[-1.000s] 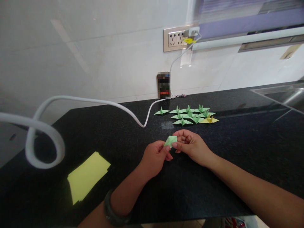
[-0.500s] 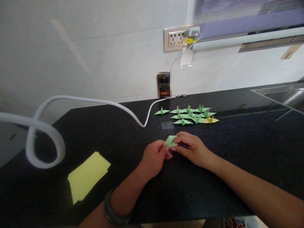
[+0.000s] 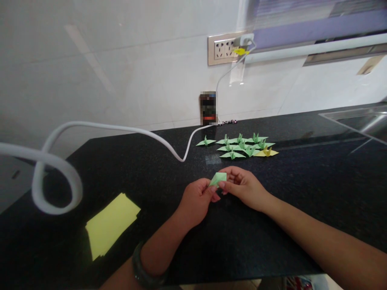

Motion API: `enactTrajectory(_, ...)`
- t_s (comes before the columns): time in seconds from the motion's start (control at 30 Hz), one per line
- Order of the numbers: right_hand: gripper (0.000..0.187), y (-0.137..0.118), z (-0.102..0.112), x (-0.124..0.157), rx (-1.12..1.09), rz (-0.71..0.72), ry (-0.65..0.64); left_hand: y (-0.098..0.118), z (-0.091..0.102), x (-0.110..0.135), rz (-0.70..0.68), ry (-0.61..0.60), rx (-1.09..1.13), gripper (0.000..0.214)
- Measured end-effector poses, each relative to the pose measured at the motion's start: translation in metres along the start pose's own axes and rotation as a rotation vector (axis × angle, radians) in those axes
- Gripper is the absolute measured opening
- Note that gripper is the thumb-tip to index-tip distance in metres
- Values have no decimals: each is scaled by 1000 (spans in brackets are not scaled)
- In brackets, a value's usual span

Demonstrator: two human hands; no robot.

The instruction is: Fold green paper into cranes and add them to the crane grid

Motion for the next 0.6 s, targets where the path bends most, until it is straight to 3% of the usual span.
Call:
enactTrajectory(0.1,16,1,-2,0,39,-57,-4,0,-2,0,14,7,39,26)
enactTrajectory(0.37,19,5,10,-1,15,-53,70,-8,-7,4,242,25,337,44)
enactTrajectory(0.6,20,7,11,-2,-6,-66,60,-10,-8,3,249,22,328,31)
Point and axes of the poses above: each hand's wrist, its own x-axis away from the middle knuckle, its own z-axis out of the back of the hand, y = z × x, the point moved 8 cm from there along -x, towards the middle knuckle, and after that the axes turned 6 degrees about -z, right-handed, at the moved point
